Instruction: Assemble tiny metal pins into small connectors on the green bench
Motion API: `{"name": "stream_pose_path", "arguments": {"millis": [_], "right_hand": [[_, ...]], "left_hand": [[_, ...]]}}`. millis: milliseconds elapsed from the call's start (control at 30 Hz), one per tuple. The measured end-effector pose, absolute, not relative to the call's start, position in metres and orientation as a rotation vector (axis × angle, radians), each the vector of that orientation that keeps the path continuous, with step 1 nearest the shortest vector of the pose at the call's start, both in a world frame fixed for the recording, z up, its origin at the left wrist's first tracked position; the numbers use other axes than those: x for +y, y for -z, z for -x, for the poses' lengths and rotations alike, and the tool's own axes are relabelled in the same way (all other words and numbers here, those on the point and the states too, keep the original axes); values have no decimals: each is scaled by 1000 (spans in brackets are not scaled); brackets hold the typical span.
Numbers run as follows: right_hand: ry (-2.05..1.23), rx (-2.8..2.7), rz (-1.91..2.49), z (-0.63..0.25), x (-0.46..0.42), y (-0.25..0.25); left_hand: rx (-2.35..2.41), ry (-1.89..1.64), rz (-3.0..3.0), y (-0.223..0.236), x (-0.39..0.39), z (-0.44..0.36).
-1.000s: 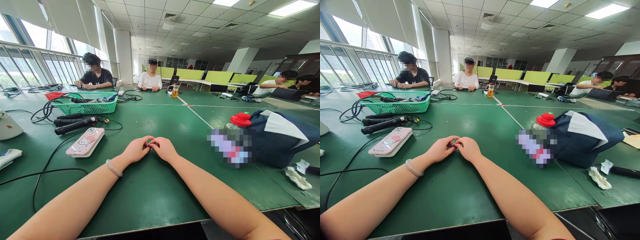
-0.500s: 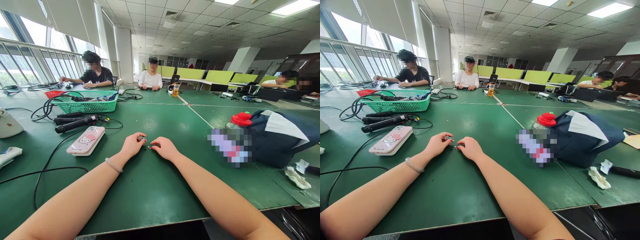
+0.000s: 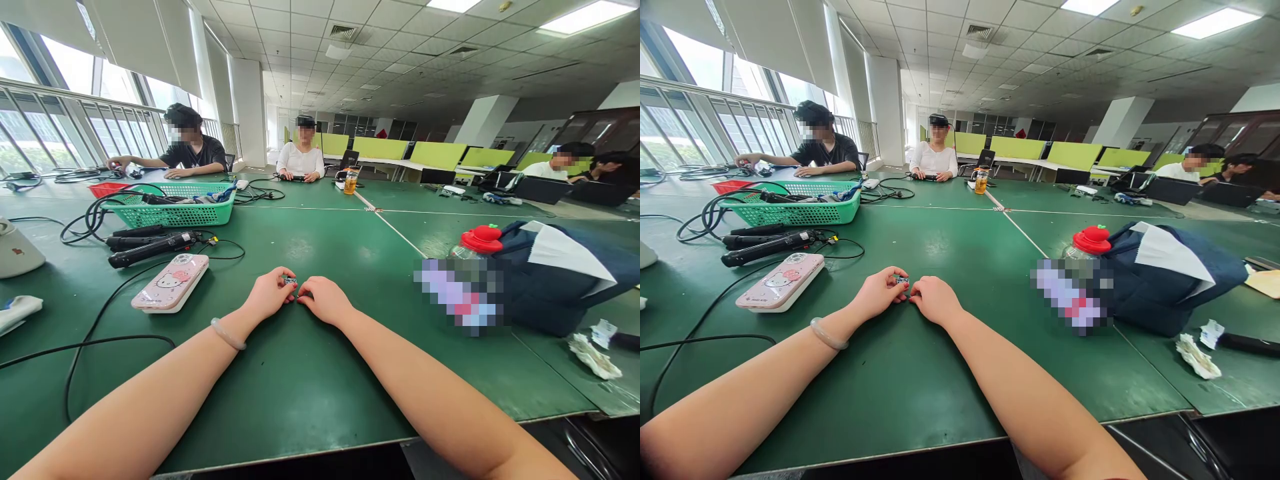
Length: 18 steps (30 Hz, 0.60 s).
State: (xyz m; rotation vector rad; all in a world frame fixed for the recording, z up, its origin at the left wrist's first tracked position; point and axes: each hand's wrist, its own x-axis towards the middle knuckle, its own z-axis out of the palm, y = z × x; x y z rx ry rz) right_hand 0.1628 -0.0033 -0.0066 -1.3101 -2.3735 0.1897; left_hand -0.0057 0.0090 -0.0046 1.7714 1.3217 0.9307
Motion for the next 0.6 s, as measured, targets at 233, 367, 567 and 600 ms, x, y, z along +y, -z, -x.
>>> {"name": "stream_pose_path", "arguments": {"millis": [233,367,567,600], "right_hand": [[1,-2480,1273,-162,-5,3],[73,-2517,1287,-161,-5,2],[90,-2503,1294,-160,-5,5],[89,-2498,1296,-160,-5,5]], "left_hand": [[1320,-909,-1735,1,7,5],[1317,-905,-1729,-1,6,5],[1316,-914,-1724,0,6,4],[1312,-915,-1724,0,6,5]]}}
